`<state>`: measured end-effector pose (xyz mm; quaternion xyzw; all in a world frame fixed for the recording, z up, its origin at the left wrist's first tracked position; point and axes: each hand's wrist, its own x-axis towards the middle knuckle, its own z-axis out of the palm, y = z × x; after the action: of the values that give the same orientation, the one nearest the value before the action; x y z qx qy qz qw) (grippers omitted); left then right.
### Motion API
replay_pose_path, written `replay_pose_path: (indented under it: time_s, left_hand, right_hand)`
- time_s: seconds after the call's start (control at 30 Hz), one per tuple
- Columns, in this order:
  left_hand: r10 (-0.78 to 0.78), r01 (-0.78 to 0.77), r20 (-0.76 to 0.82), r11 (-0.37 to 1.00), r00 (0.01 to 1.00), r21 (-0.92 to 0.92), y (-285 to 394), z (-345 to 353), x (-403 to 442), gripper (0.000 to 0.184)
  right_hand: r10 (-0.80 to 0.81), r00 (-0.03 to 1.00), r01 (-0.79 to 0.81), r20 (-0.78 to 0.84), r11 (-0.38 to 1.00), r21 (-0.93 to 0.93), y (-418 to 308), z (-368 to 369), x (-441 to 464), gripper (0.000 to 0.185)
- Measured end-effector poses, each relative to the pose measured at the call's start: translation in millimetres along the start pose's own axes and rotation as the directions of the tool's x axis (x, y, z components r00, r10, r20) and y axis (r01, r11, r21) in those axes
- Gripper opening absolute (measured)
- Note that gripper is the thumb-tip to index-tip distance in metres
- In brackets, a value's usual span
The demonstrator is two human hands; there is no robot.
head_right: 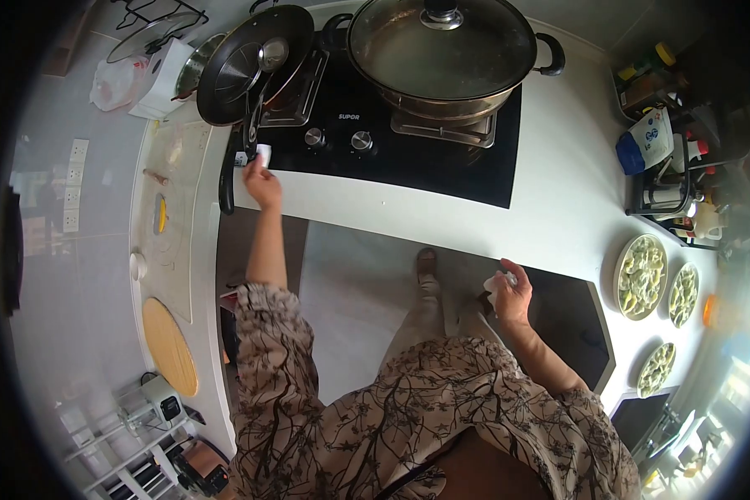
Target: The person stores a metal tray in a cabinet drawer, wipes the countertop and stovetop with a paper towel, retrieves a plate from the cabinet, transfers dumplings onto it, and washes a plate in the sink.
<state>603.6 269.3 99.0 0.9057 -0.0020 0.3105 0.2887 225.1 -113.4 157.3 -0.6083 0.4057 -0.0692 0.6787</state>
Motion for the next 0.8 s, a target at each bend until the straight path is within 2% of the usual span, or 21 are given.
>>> replay_pose_path:
  time_s: [0.1, 0.13, 0.2, 0.27, 0.33, 0.47, 0.53, 0.6, 0.7, 0.8]
  left_hand:
    - [-0.092, 0.084, 0.175, 0.995, 0.980, 0.049, -30, 13, 17, 0.027]
    - [-0.039, 0.022, 0.149, 0.994, 0.988, 0.111, -31, 22, 7, 0.027]
    - [0.068, -0.095, 0.115, 0.964, 0.991, 0.247, 21, 19, -25, 0.027]
    - [0.183, -0.220, 0.184, 0.954, 0.966, 0.203, 56, 21, -56, 0.029]
    - [0.216, -0.234, 0.247, 0.971, 0.945, 0.045, 111, 20, -92, 0.035]
    - [0.318, -0.310, 0.199, 0.948, 0.927, -0.074, 192, 25, -142, 0.038]
    - [0.332, -0.305, 0.258, 0.942, 0.907, -0.140, 214, 25, -154, 0.037]
    - [0.279, -0.201, 0.354, 0.949, 0.893, -0.242, 235, 17, -159, 0.034]
    - [0.283, -0.144, 0.309, 0.903, 0.908, -0.405, 232, 19, -147, 0.036]
    - [0.251, -0.174, 0.112, 0.872, 0.961, -0.458, 213, 13, -93, 0.041]
  right_hand:
    - [0.033, 0.999, -0.033, 0.001, 0.999, 0.017, 8, -6, -3, 0.026]
    - [0.022, 1.000, -0.022, 0.002, 1.000, 0.014, 9, -9, -1, 0.026]
    - [0.011, 1.000, -0.011, 0.009, 1.000, 0.006, 9, -14, -3, 0.026]
    - [0.020, 1.000, -0.020, 0.003, 1.000, 0.000, 11, -16, -2, 0.026]
    - [0.025, 1.000, -0.024, 0.010, 1.000, -0.007, 13, -18, -5, 0.026]
    - [0.007, 0.999, -0.007, 0.048, 1.000, 0.003, 5, -24, -8, 0.026]
    - [-0.002, 0.998, 0.001, 0.059, 1.000, 0.020, 2, -26, -8, 0.026]
    - [0.000, 0.999, 0.001, 0.052, 1.000, -0.021, 0, -23, -10, 0.026]
    - [0.001, 0.999, 0.000, 0.036, 0.999, -0.040, -1, -22, -6, 0.026]
    - [0.044, 0.998, -0.044, 0.034, 0.999, 0.000, -8, -17, -6, 0.026]
